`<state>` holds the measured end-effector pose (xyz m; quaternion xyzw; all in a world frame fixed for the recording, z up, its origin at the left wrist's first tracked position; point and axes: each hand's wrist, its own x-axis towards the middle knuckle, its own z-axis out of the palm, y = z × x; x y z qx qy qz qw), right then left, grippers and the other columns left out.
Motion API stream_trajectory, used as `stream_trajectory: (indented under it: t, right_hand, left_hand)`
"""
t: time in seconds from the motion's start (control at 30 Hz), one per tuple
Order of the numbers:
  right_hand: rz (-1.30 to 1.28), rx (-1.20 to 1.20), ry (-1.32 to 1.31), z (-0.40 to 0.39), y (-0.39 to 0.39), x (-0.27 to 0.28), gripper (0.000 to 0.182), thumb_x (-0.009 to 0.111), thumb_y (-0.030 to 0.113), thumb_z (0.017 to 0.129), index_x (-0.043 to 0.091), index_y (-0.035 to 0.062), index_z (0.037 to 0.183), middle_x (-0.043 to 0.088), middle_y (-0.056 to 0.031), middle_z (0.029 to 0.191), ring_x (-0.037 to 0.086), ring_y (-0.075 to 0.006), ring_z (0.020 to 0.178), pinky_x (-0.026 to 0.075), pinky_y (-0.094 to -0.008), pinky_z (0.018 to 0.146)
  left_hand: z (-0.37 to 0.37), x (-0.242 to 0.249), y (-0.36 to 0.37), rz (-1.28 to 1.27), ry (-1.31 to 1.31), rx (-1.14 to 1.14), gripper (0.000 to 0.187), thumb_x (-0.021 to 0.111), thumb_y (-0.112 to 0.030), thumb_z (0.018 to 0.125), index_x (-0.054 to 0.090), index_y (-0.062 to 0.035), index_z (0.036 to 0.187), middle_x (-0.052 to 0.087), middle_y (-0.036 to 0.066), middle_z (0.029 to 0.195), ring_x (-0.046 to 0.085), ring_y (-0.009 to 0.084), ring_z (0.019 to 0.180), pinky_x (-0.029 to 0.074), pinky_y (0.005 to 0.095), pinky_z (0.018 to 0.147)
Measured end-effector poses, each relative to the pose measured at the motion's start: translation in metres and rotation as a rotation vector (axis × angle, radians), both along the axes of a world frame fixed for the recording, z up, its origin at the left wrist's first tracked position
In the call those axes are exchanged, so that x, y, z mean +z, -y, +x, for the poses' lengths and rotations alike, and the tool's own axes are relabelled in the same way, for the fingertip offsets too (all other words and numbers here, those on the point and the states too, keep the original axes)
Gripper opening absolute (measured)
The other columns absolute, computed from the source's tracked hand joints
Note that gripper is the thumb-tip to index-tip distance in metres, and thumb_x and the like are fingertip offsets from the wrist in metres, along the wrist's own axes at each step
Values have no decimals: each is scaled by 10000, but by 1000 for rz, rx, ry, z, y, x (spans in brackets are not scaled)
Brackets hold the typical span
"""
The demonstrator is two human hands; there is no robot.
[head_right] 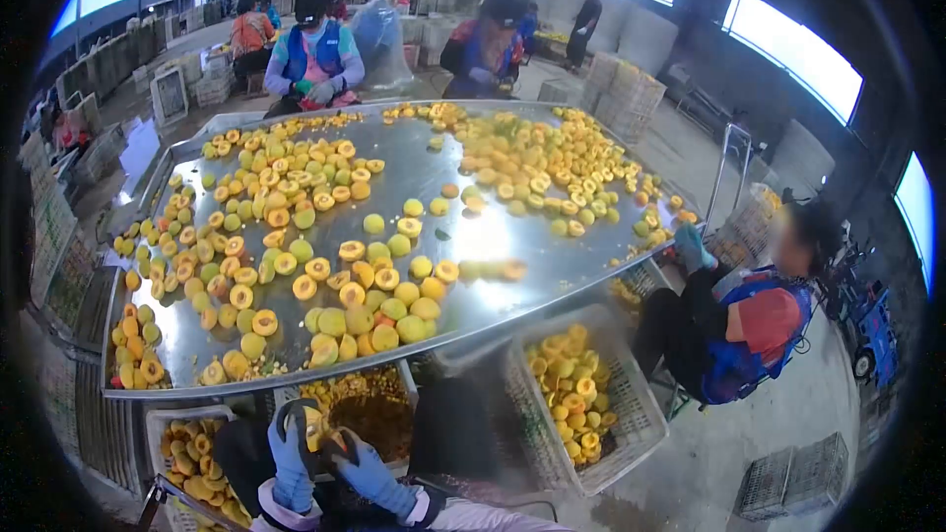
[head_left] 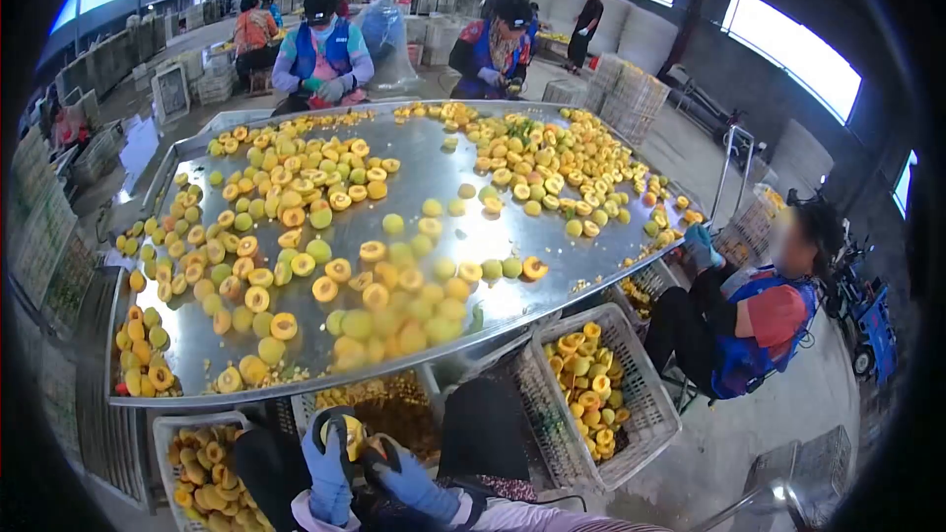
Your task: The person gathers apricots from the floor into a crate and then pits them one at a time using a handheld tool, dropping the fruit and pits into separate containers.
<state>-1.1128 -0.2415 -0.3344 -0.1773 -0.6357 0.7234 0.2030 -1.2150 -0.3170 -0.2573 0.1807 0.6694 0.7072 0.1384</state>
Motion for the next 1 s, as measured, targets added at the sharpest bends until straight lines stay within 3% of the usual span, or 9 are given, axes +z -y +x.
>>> stream_trajectory:
  t: [0.07,0.13,0.23,0.33,0.37,0.47,0.67,0.8,1.0]
  right_hand:
    - [-532,-67,-119,-3,1,-5,428,538,193,900,442,-25,1255,611,-130,1036,600,-206,917,470,-295,808]
    - [-869,86,36,-4,-4,0,347,545,207,920,491,12,1202,583,-52,1036,564,-117,882,465,-249,787]
    - [-933,106,22,-7,-6,9,304,603,218,887,533,48,1130,568,-16,975,552,-109,855,463,-251,766]
    - [-614,141,131,-1,-36,44,328,633,178,854,525,43,1132,582,-23,1004,563,-114,911,462,-273,819]
    - [-166,109,34,-6,-44,30,389,687,120,797,522,25,1136,577,-31,1015,531,-96,928,440,-260,840]
    - [127,261,9,-10,-46,62,461,727,111,744,515,1,1138,579,-58,1046,512,-111,986,426,-286,876]
    - [368,35,85,-16,-35,64,408,680,310,778,530,27,1031,588,-213,884,576,-384,816,459,-399,704]
    - [417,126,258,-10,-21,42,524,684,338,766,513,0,1128,592,-224,992,577,-382,941,460,-407,788]
    - [412,78,262,-8,-23,58,534,661,326,779,509,59,1215,578,-239,1086,570,-355,1009,453,-400,852]
  left_hand:
    - [5,0,0,-4,-120,75,267,577,-131,839,573,27,1053,621,101,960,573,194,899,448,311,824]
    - [20,11,-1,-114,-310,95,411,633,-146,781,532,19,1143,608,129,1021,571,249,944,447,343,844]
    - [22,24,14,-399,-607,-55,544,682,-125,707,501,7,1203,588,158,1085,559,321,1001,438,379,883]
    - [15,29,24,-280,-277,-173,463,655,-74,763,511,31,1190,593,138,1068,575,185,943,462,291,823]
    - [5,25,30,-312,-110,-264,459,659,-91,768,518,35,1185,591,138,1067,565,169,947,459,277,823]
    - [-17,-12,44,-260,124,-423,325,612,-154,836,571,36,1097,613,119,977,583,168,871,464,260,787]
    - [-5,-11,26,58,434,-48,228,567,-169,899,620,44,962,631,50,858,556,91,766,451,239,694]
    - [5,-5,15,-202,-173,76,189,592,-152,867,587,21,942,617,88,799,567,148,722,460,280,683]
    - [17,-4,11,-254,-154,-3,210,576,-138,874,526,-7,1031,616,115,880,587,214,788,466,303,730]
